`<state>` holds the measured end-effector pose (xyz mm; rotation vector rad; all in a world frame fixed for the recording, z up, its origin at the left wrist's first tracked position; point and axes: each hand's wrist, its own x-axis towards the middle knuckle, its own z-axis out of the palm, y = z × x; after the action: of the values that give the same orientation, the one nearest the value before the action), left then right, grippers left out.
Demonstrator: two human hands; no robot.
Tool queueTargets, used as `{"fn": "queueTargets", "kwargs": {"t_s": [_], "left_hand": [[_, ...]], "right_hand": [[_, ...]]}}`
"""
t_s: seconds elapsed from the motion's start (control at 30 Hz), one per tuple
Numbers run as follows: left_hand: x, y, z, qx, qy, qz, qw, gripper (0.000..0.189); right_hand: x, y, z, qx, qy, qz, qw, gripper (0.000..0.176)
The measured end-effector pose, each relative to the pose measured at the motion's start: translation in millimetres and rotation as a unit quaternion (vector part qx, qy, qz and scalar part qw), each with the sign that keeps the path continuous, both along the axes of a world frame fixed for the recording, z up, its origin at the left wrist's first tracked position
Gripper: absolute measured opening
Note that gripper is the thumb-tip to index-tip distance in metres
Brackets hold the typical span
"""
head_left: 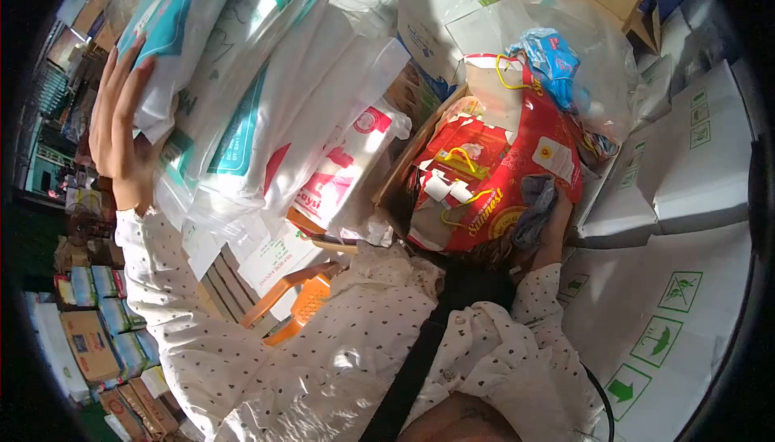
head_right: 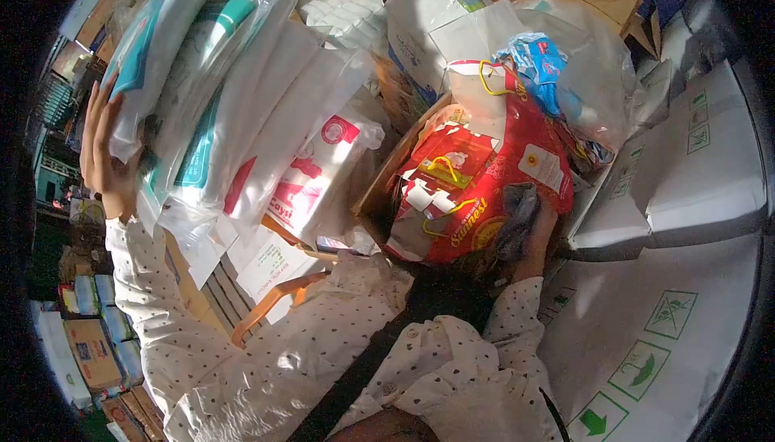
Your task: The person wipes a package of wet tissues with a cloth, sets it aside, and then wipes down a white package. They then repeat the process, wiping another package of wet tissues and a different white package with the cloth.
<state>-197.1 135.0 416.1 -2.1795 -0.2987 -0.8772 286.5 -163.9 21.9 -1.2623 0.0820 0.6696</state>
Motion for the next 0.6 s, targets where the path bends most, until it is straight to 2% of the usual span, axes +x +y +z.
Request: {"fn": "queueTargets", "kwargs": {"t_s": [0.07,0.17,0.2,0.3,0.33,0.43,0.47,0.57,0.6], "left_hand": [[-2,6,8,-0.027,0.011,-0.039,0.999,0.052],[0,-6,20,-0.065,0.014,-0.003,0.998,0.056],[-1,-4,20,-0.073,0.021,0.023,0.997,0.065],[-8,-6,25,-0.106,0.027,0.033,0.993,0.075],[-13,-8,23,-0.122,0.012,0.041,0.992,0.088],[-11,-38,25,-0.131,-0.015,0.041,0.99,0.095],[-6,-55,27,-0.095,-0.009,0.045,0.994,0.102],[-2,-88,16,-0.05,0.017,0.01,0.999,0.102],[9,-100,11,-0.046,0.037,0.057,0.997,0.107]], "right_hand": [[-5,2,13,-0.005,-0.017,0.01,1.0,0.029],[6,-3,-7,-0.017,-0.028,0.007,0.999,0.028],[6,-2,-2,-0.018,-0.028,0.005,0.999,0.028],[2,-1,5,-0.006,-0.01,-0.014,1.0,0.029],[5,-3,4,-0.02,-0.008,-0.006,1.0,0.03],[2,-7,5,-0.031,-0.007,0.007,0.999,0.032],[2,-7,5,-0.028,-0.008,0.011,1.0,0.032],[7,-8,-9,0.008,-0.035,0.001,0.999,0.032],[9,-10,-10,0.006,-0.034,0.001,0.999,0.032]]}}
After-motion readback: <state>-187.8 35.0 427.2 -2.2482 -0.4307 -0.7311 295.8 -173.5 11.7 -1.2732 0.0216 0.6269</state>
